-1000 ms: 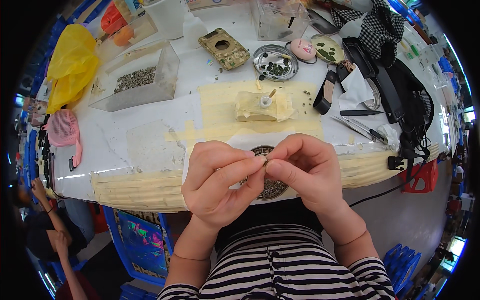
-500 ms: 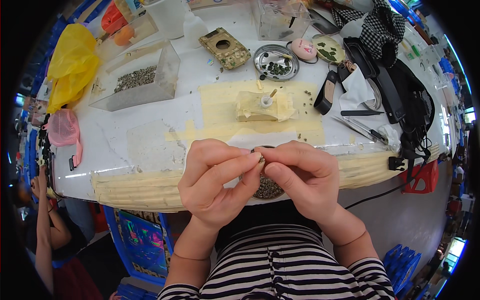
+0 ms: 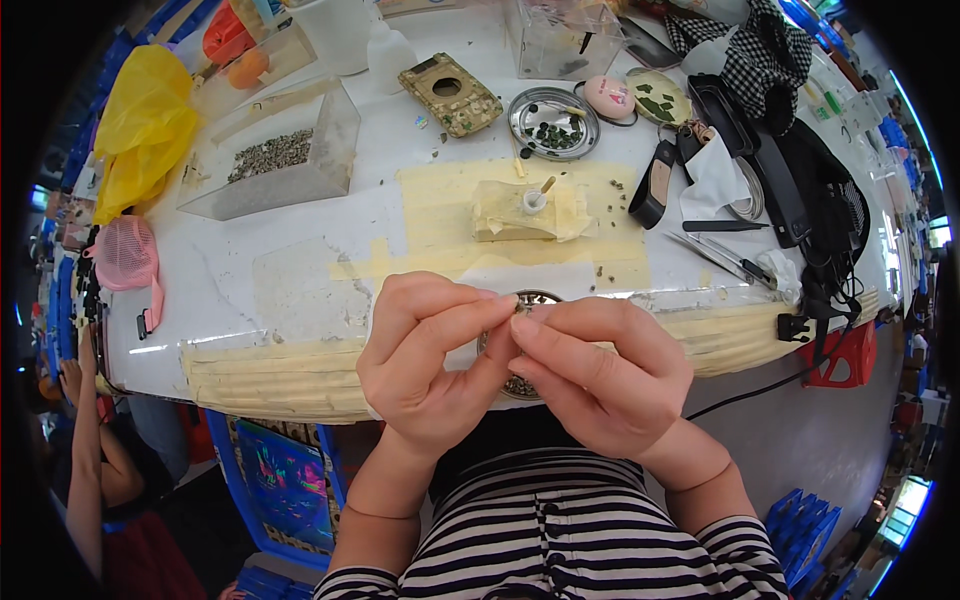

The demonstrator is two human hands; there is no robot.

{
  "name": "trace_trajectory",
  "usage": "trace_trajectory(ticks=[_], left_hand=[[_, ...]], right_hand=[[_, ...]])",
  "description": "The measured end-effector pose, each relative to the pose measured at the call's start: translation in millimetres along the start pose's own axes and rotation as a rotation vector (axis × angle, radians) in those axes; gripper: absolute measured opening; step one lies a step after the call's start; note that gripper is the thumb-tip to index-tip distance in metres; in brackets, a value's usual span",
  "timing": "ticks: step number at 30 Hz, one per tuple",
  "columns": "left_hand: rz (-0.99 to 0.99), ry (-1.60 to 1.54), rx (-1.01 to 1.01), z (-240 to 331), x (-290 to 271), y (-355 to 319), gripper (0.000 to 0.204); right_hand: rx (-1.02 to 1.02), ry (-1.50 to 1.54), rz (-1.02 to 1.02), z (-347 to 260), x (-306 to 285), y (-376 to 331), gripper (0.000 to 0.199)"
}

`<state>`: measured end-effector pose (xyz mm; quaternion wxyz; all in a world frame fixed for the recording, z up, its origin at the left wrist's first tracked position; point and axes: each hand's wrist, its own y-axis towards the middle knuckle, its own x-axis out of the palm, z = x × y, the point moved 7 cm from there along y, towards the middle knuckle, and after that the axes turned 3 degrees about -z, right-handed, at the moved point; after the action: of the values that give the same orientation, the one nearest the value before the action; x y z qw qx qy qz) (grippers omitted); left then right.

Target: The recorder is assembling small toy parts, specifically inserting pins into a track-like component.

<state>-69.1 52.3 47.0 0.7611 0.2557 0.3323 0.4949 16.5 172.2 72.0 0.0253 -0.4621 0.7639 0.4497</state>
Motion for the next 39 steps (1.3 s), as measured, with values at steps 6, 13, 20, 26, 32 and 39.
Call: trace_trajectory(ticks=[6,13,20,26,32,39], left_hand=[[0.008,-0.046,0.026,2,0,0,0.029],[-0.043,-0.033,0.087,8,1,-1,0.024],[-0.006,0.046,0.061,5,2,0,0.029],[0.013,0.010,0.047,4,0,0,0.028],[-0.018,-0.070,0.063,5,-1,1,0.028],[-0.004,-0.013,0.041,4,1,0,0.029]], right_hand=[[0.383,0.407,-0.071,31,7,-8,0.025],[0.765,1.062,-0.127,43,24,-19,0.018],[0.003,0.057,-0.034,2,-2,0,0.027],[0.256,0.197,-0.011,21,3,-6,0.025],[0.774,1.020,-0.106,41,28,-23,0.018],[0.298,0.388,0.003,26,4,-9,0.024]])
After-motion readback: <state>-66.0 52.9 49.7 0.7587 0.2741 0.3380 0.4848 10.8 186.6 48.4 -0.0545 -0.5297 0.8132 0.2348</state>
